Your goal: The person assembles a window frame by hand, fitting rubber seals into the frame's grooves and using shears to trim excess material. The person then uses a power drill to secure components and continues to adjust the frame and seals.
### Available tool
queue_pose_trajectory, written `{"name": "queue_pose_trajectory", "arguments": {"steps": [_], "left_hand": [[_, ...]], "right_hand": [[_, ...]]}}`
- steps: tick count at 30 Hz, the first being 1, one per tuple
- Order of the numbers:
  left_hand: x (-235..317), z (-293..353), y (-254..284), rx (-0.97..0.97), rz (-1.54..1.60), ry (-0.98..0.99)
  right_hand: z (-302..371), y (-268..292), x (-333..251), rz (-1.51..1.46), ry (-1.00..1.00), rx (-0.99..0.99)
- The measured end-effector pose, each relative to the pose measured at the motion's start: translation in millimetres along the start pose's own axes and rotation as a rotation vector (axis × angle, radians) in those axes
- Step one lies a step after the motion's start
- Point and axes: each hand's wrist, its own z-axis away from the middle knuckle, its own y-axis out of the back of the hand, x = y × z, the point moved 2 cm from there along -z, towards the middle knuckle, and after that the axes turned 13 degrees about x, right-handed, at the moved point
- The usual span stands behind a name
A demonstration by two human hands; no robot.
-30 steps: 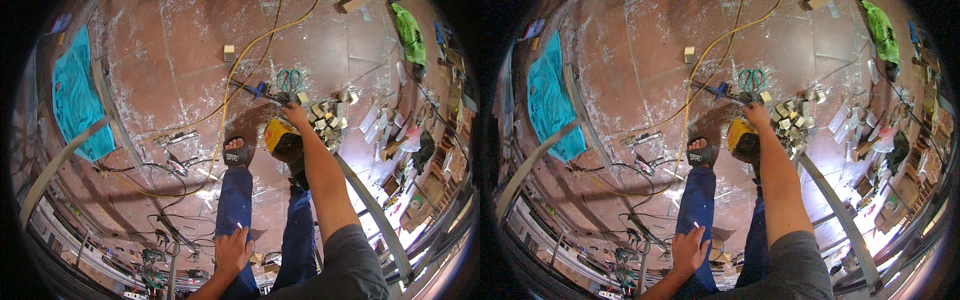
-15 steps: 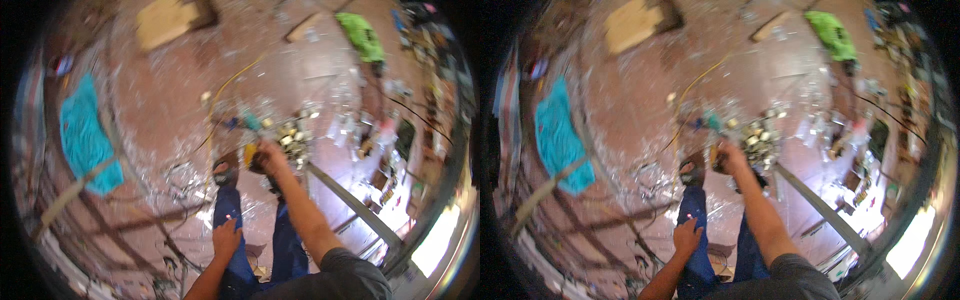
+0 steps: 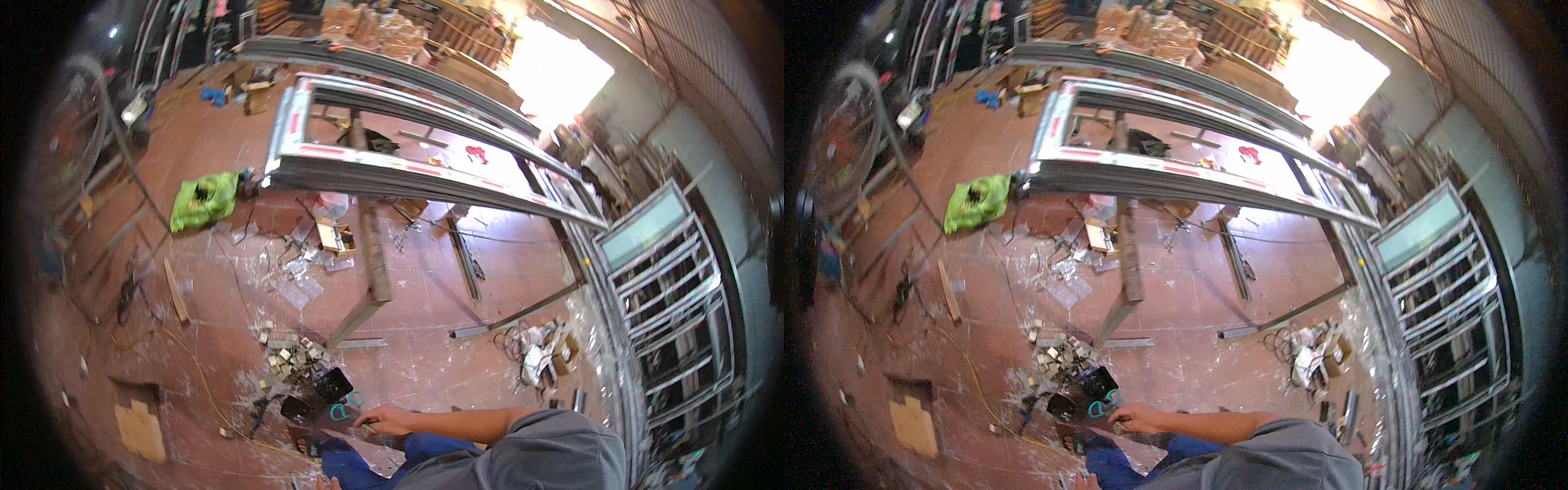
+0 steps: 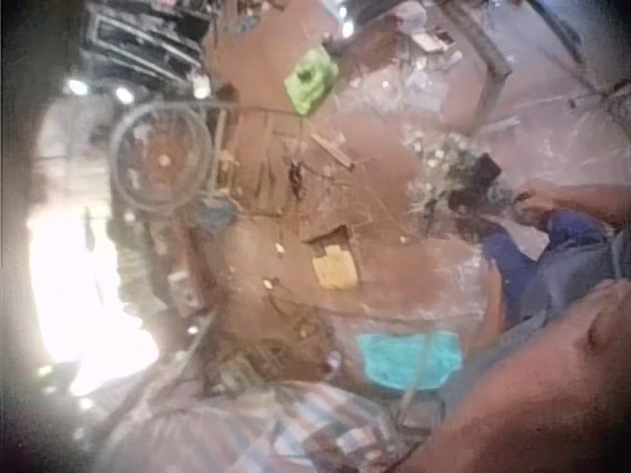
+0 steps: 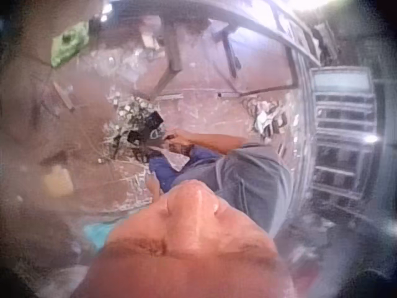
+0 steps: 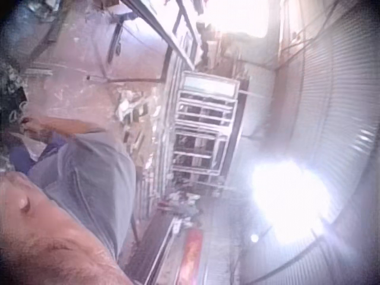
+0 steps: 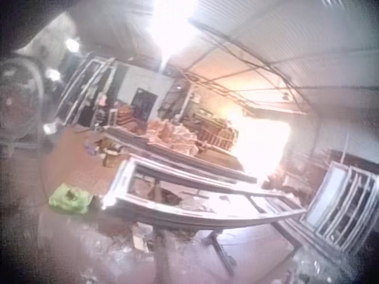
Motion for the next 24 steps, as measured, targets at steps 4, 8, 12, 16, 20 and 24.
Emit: {"name": "queue_pose_trajectory", "arguments": {"steps": [4,8,12,16,20,24], "left_hand": [[65,-3,12,0.012,-0.129,-0.029],[143,1,-28,0.065,-0.164,-0.161],[224,27,-89,-0.012,-0.078,-0.251],[400,116,-162,-0.140,0.237,0.033],[431,102,-255,-0.308,0.134,-0.262],[502,133,-308,-0.380,0.086,-0.324]], "right_hand": [[79,65,29,-0.174,0.034,0.267],[169,136,111,-0.557,-0.033,0.495],[309,238,103,-0.972,-0.106,0.752],[416,291,169,-1.546,-0.070,0.775],[455,283,224,-1.600,-0.165,0.732],[495,317,262,-1.632,-0.284,0.930]]}}
